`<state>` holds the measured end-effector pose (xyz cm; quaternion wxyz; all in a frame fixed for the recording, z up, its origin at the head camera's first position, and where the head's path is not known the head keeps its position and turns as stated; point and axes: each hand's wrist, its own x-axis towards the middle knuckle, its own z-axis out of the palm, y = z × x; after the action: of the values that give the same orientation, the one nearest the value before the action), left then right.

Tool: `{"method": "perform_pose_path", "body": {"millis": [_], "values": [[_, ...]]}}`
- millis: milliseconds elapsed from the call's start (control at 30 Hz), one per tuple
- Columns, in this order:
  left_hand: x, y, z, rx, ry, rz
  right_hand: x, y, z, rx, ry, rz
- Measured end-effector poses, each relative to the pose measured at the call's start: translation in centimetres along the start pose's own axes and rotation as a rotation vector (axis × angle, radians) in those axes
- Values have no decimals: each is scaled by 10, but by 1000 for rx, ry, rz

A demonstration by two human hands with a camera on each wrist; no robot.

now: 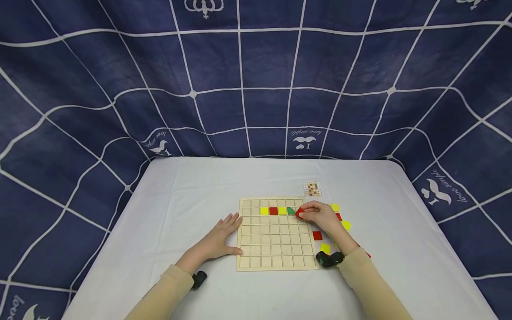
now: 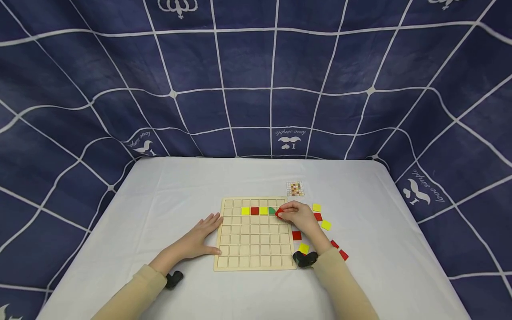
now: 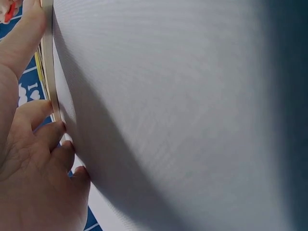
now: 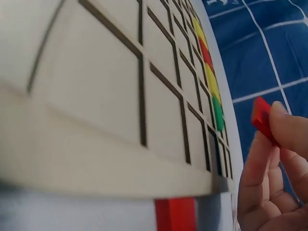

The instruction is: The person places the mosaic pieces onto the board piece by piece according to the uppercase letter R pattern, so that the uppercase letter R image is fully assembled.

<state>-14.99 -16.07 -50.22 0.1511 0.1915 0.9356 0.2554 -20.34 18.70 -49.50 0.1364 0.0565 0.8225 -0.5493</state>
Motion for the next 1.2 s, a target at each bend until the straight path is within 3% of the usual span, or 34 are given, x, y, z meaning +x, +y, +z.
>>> {"method": "perform_pose_path", "body": {"millis": [133,567,1200], "values": [[0,0,0,1,-1,-3,0,0,11,-45,-45,-21],[1,-1,2,1,0,-7,0,-9,21,-307,-17,-136],[1,0,0,-15,-7,-4,-1,-10,26,-434,43,-252]]}}
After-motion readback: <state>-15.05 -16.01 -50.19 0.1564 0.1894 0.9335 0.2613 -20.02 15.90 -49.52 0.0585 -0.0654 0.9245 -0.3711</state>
